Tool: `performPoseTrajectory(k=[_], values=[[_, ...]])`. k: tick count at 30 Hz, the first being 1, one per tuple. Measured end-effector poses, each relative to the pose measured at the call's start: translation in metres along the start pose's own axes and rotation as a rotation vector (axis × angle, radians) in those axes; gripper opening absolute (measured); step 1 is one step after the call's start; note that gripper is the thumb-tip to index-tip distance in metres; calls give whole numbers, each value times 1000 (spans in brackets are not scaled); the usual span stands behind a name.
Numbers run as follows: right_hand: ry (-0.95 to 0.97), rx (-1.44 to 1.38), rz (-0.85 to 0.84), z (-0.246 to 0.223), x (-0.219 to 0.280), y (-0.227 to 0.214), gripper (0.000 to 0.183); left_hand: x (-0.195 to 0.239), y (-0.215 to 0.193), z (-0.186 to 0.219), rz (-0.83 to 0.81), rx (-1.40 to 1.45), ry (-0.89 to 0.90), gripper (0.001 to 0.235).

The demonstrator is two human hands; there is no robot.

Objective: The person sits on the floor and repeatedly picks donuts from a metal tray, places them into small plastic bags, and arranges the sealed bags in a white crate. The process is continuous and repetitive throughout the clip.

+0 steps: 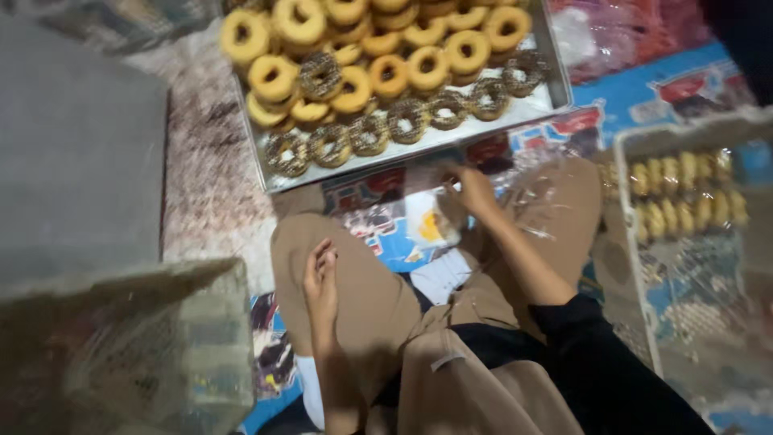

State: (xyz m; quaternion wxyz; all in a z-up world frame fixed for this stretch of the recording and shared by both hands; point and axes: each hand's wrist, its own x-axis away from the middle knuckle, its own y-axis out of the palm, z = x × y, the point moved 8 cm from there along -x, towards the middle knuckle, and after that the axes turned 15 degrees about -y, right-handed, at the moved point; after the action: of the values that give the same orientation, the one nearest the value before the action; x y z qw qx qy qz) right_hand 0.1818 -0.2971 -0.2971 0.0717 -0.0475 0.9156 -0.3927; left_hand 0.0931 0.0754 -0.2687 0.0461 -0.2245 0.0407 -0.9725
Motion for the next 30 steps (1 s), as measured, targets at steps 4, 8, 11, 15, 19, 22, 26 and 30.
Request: performPoseTrajectory(k=[4,8,11,15,19,22,26,30], values=[[-194,317,-141,30,-6,72,30,17,-54,10,103,105,-13,35],[-343,604,-130,41,2,121,34,27,-68,2,182,162,-25,32],[-325,525,-214,57,3,146,29,19,-37,-18,248,-61,-128,27],[-410,517,-178,57,-16,135,44,-29,91,-32,44,-70,146,28],[-392,592,-473,41,-13,132,16,-76,189,-83,128,-513,184,60],[-525,493,-374,-1,-4,84,7,-90,204,-83,111,-425,148,74],[-618,692,-439,-56,41,38,29,-73,212,-47,-189,-382,26,50],[-485,670,-288,-117,51,-20,57,18,221,53,-265,-541,443,39]])
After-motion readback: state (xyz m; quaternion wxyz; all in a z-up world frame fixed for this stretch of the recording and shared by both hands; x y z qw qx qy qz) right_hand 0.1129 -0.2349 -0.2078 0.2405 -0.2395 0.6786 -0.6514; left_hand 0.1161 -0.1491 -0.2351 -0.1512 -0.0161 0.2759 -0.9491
